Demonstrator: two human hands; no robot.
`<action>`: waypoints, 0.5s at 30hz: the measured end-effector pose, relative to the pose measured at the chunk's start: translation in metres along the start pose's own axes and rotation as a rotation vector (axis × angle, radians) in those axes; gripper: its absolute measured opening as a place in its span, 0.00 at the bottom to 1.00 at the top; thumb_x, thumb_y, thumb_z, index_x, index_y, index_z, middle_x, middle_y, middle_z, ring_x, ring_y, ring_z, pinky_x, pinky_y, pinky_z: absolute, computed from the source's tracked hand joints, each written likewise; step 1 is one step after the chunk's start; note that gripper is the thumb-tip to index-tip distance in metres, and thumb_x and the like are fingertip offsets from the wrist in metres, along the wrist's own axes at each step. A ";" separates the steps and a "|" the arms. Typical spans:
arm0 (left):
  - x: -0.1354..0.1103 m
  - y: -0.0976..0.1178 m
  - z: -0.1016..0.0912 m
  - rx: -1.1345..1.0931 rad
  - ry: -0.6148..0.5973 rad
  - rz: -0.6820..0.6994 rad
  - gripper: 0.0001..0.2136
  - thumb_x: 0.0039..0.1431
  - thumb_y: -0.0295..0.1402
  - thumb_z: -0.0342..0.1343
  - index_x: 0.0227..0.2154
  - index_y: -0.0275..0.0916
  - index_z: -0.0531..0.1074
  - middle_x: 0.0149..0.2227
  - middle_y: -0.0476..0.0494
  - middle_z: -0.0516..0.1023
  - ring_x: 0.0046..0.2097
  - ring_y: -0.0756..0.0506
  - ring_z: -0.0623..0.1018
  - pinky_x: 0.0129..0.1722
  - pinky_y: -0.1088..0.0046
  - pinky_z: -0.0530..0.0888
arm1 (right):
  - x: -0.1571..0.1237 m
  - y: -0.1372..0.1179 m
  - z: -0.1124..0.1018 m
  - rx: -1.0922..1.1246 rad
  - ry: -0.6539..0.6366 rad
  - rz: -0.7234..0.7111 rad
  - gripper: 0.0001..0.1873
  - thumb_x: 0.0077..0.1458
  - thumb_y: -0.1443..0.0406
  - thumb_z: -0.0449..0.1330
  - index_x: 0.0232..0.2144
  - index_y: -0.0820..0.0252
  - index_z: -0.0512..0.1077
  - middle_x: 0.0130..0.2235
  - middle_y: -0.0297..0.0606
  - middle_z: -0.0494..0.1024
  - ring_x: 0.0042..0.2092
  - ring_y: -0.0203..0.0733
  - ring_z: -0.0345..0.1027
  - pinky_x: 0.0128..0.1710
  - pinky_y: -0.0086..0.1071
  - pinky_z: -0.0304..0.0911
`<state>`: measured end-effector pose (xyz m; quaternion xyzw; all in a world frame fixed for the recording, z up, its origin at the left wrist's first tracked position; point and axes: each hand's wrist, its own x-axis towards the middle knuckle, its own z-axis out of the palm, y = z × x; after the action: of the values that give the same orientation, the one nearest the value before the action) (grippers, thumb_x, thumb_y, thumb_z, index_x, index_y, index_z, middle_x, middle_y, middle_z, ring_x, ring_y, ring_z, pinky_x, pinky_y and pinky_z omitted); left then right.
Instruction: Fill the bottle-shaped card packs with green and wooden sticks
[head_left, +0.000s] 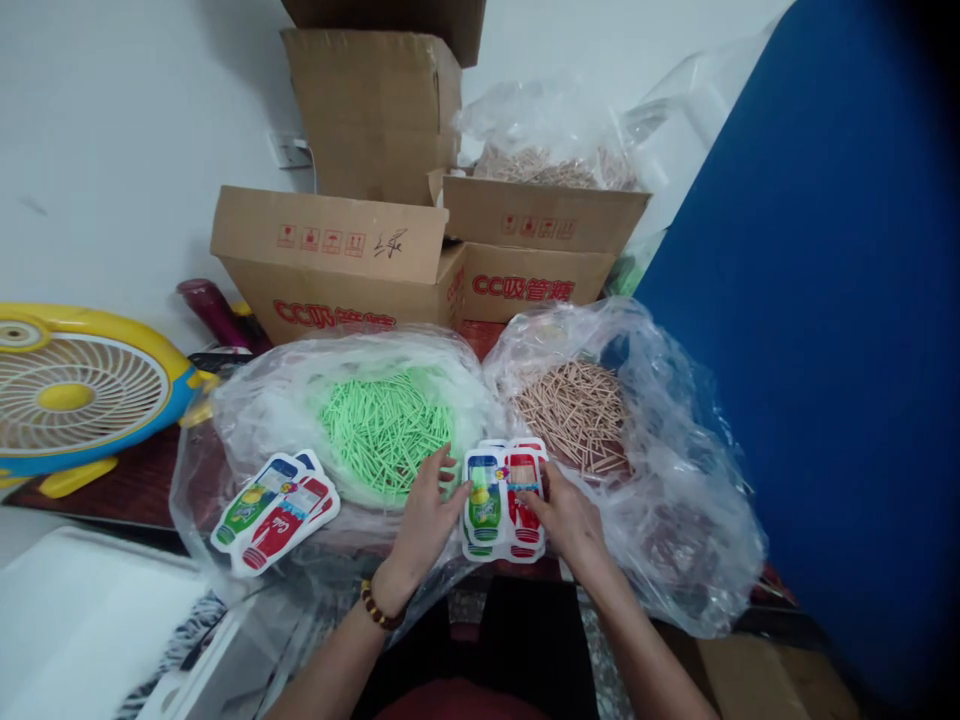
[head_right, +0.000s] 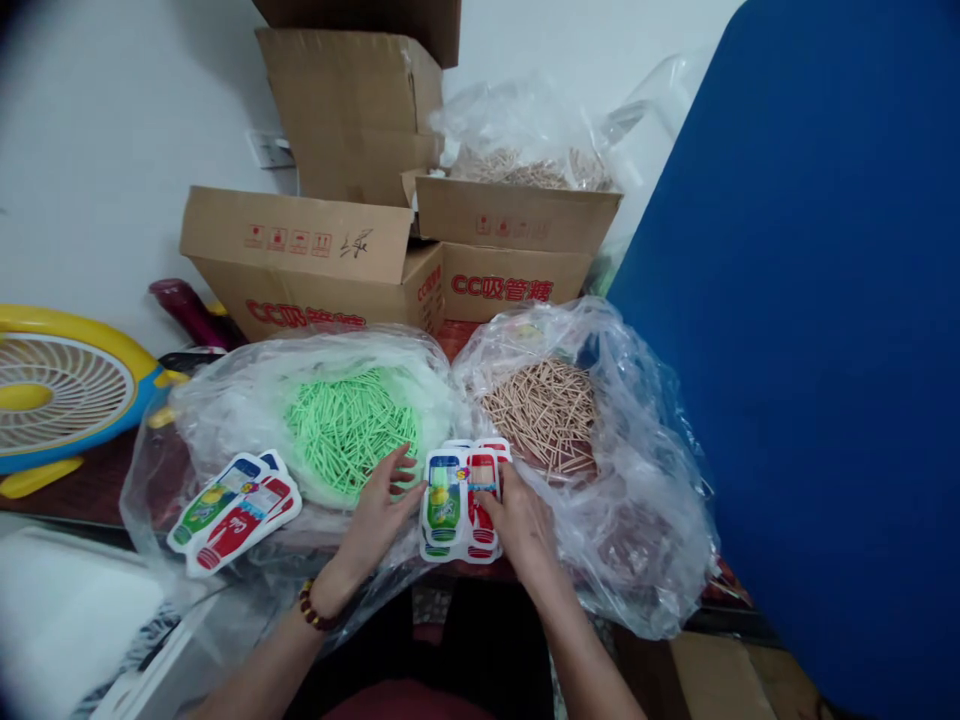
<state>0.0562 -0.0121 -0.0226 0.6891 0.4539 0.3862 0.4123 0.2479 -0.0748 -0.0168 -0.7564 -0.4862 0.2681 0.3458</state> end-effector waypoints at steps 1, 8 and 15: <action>-0.002 -0.001 0.001 0.116 -0.003 0.078 0.24 0.59 0.35 0.54 0.58 0.39 0.60 0.51 0.37 0.70 0.48 0.41 0.71 0.49 0.60 0.68 | 0.001 0.000 -0.003 -0.180 0.037 -0.007 0.23 0.51 0.58 0.61 0.49 0.56 0.67 0.47 0.44 0.76 0.45 0.50 0.71 0.41 0.38 0.63; -0.021 -0.011 0.007 0.430 -0.093 0.235 0.26 0.60 0.34 0.52 0.61 0.41 0.57 0.54 0.37 0.67 0.54 0.37 0.65 0.53 0.54 0.62 | -0.010 0.003 -0.004 -0.492 0.090 -0.039 0.33 0.57 0.53 0.52 0.61 0.55 0.51 0.55 0.46 0.68 0.48 0.52 0.70 0.38 0.39 0.64; -0.043 -0.016 -0.029 0.338 -0.059 0.147 0.26 0.59 0.35 0.54 0.61 0.42 0.57 0.55 0.38 0.67 0.55 0.38 0.64 0.57 0.56 0.61 | -0.019 0.004 0.020 -0.531 -0.035 -0.127 0.30 0.59 0.52 0.47 0.60 0.55 0.52 0.55 0.45 0.69 0.45 0.53 0.73 0.35 0.40 0.65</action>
<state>0.0120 -0.0422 -0.0339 0.7910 0.4484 0.3131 0.2741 0.2280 -0.0884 -0.0315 -0.7839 -0.5918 0.1222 0.1428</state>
